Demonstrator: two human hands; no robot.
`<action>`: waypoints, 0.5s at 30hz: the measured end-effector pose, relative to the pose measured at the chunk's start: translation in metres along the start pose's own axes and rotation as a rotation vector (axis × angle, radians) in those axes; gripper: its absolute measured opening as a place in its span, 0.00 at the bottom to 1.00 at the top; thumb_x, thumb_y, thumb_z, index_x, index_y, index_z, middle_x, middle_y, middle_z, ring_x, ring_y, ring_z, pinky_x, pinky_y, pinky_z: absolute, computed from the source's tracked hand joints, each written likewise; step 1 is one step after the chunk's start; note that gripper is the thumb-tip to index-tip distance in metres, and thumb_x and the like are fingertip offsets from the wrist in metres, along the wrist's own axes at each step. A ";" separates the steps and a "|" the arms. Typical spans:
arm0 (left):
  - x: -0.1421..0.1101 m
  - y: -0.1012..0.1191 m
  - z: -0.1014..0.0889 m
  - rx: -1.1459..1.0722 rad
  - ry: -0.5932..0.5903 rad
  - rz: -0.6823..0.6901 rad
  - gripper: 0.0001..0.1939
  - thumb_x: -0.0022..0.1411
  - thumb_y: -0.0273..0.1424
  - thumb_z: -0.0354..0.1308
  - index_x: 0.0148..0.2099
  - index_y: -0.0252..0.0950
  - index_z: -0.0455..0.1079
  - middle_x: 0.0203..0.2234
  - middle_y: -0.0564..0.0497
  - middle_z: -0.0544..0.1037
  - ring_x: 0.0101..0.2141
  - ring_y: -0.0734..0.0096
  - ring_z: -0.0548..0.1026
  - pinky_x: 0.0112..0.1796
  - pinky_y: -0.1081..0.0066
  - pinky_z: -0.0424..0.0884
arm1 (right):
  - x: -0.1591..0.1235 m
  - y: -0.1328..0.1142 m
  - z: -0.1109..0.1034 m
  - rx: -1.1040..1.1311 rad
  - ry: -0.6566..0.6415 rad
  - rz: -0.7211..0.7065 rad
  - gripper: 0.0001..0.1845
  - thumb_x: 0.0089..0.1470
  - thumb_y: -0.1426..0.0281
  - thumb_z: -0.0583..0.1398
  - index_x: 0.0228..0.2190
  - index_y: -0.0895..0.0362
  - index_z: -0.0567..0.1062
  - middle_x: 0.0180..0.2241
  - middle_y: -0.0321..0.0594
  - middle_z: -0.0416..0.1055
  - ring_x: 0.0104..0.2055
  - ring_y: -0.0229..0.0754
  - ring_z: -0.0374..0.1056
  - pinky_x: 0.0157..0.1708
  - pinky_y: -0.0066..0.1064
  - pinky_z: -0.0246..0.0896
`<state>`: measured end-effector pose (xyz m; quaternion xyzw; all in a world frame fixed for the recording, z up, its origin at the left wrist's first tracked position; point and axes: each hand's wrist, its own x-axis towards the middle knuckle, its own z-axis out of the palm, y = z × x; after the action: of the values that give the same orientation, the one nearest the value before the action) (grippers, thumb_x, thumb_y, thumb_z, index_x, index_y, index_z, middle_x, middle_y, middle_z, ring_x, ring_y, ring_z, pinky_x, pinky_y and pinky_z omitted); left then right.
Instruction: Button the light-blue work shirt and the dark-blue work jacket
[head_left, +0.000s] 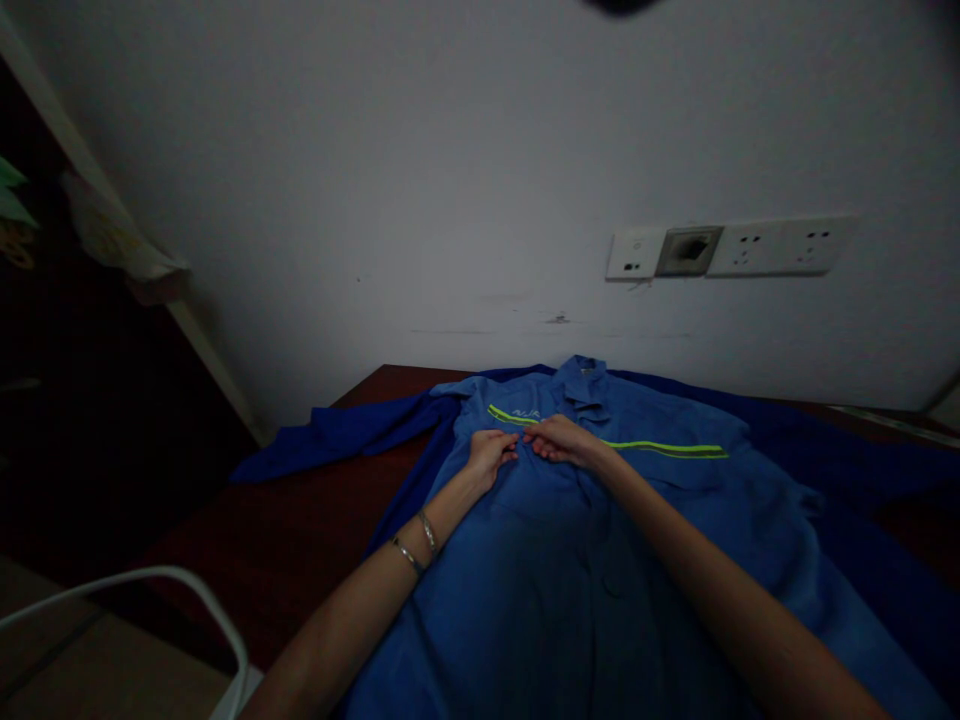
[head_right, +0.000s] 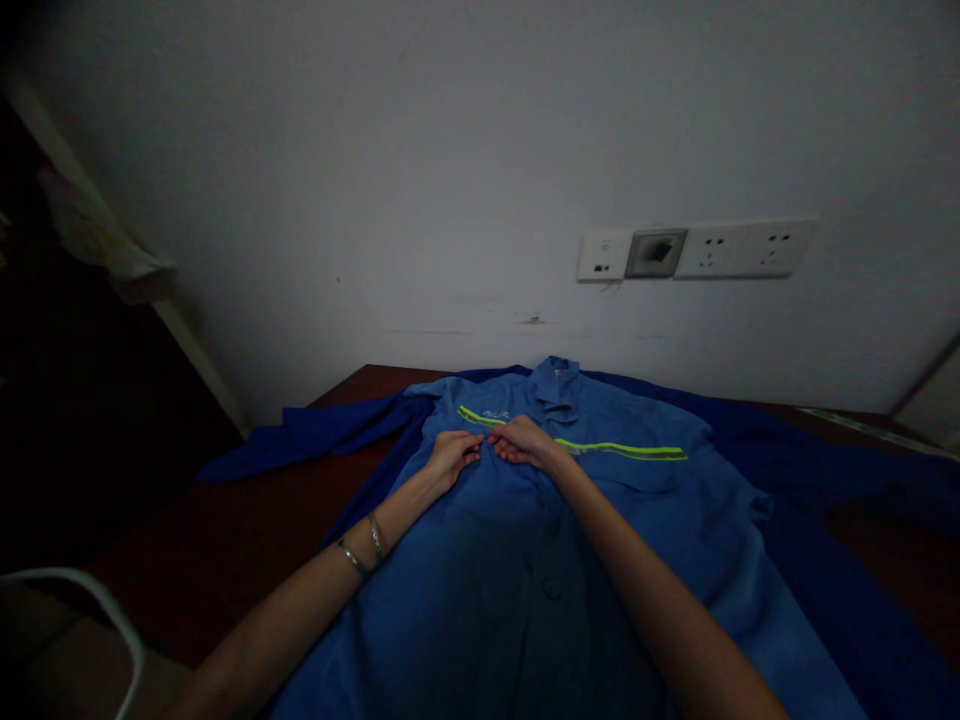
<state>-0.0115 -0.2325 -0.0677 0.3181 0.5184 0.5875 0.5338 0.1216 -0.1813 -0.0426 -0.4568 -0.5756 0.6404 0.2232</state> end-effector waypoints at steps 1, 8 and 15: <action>0.000 0.000 0.000 -0.002 -0.001 0.000 0.08 0.42 0.23 0.62 0.18 0.28 0.65 0.14 0.54 0.66 0.17 0.83 0.65 0.21 0.80 0.65 | -0.001 0.000 0.002 0.013 0.001 0.025 0.09 0.48 0.69 0.59 0.22 0.62 0.70 0.12 0.35 0.66 0.11 0.28 0.58 0.08 0.16 0.51; 0.000 0.001 0.000 -0.016 0.011 -0.008 0.09 0.41 0.25 0.63 0.18 0.28 0.65 0.13 0.54 0.66 0.17 0.84 0.65 0.20 0.81 0.63 | 0.004 0.004 0.003 0.177 0.004 0.122 0.07 0.49 0.75 0.58 0.21 0.62 0.68 0.12 0.33 0.65 0.11 0.28 0.60 0.11 0.15 0.57; -0.001 -0.002 0.001 -0.014 0.006 0.023 0.08 0.43 0.23 0.61 0.19 0.28 0.64 0.14 0.54 0.66 0.17 0.83 0.65 0.21 0.79 0.64 | 0.011 0.013 0.000 0.253 -0.035 0.095 0.07 0.49 0.76 0.57 0.20 0.61 0.68 0.14 0.33 0.67 0.13 0.27 0.61 0.14 0.14 0.59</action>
<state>-0.0100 -0.2336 -0.0692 0.3184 0.5122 0.5983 0.5275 0.1195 -0.1760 -0.0586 -0.4406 -0.4719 0.7254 0.2386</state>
